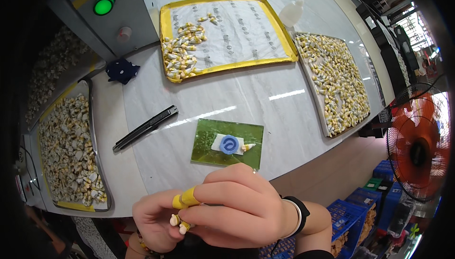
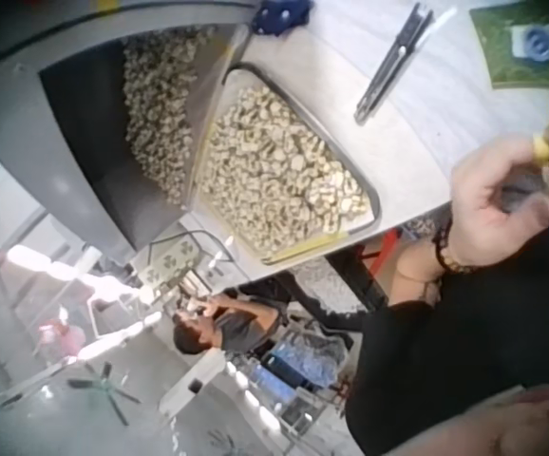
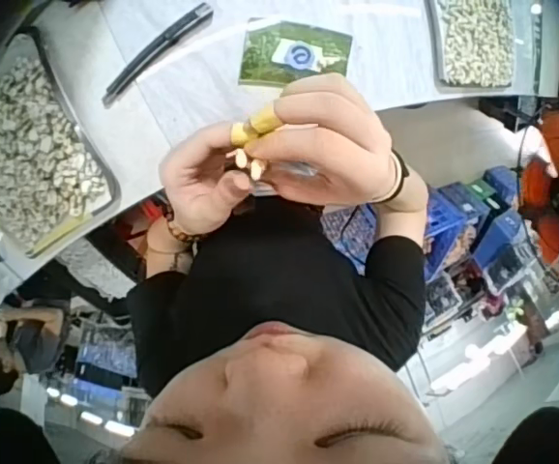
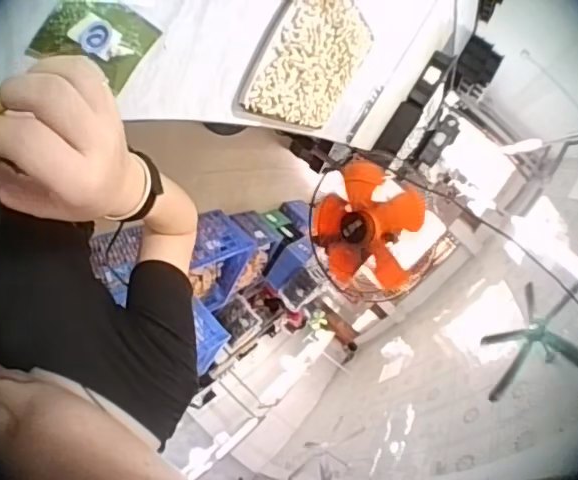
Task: The person sits at a workstation and repeatedly picks up small, white, spiral-shaped objects from a tray. They use a yellow tool to manipulate and assemble these objects, occasionally picking up a small white component from a green mat. The assembled items are placed back onto the tray.
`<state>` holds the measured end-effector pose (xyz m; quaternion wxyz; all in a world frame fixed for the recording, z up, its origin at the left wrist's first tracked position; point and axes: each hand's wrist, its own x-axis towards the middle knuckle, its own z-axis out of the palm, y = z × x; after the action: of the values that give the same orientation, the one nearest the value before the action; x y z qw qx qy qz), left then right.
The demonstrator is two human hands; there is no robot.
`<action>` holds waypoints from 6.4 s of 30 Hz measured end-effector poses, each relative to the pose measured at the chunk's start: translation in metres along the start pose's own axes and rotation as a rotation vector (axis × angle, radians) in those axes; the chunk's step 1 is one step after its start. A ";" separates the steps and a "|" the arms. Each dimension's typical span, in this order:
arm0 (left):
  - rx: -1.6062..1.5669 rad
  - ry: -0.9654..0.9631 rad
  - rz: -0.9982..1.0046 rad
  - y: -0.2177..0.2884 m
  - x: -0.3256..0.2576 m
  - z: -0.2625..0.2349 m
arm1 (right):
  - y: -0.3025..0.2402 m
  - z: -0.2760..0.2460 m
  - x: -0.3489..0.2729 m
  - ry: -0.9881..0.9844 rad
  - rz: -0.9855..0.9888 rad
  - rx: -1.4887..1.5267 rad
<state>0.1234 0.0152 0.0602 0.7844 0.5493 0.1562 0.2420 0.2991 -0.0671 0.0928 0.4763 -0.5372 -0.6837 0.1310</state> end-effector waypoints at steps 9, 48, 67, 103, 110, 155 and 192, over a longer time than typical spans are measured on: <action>0.166 -0.001 0.222 -0.001 0.005 -0.002 | 0.001 0.009 -0.008 0.081 -0.081 -0.011; 0.465 -0.172 0.598 0.006 0.010 -0.013 | -0.019 -0.003 -0.011 0.002 0.172 0.224; 1.750 0.332 0.019 0.140 -0.035 -0.156 | -0.017 -0.001 -0.016 0.029 0.152 -0.100; 1.557 0.585 -0.131 0.200 0.032 -0.346 | -0.009 0.000 -0.026 0.042 0.159 -0.067; 1.911 0.572 -0.290 0.175 0.065 -0.409 | -0.017 -0.023 -0.039 0.109 0.221 -0.188; -0.427 -0.156 -0.049 -0.004 -0.010 -0.038 | 0.024 -0.059 0.024 -0.307 0.347 -0.133; -0.784 -0.248 -0.530 0.000 0.009 -0.019 | -0.007 -0.023 0.041 -0.274 -0.228 -0.222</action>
<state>0.1210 0.0354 0.0535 0.9795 0.1785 0.0932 0.0075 0.3146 -0.0419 0.1306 0.3282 -0.4827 -0.8087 0.0719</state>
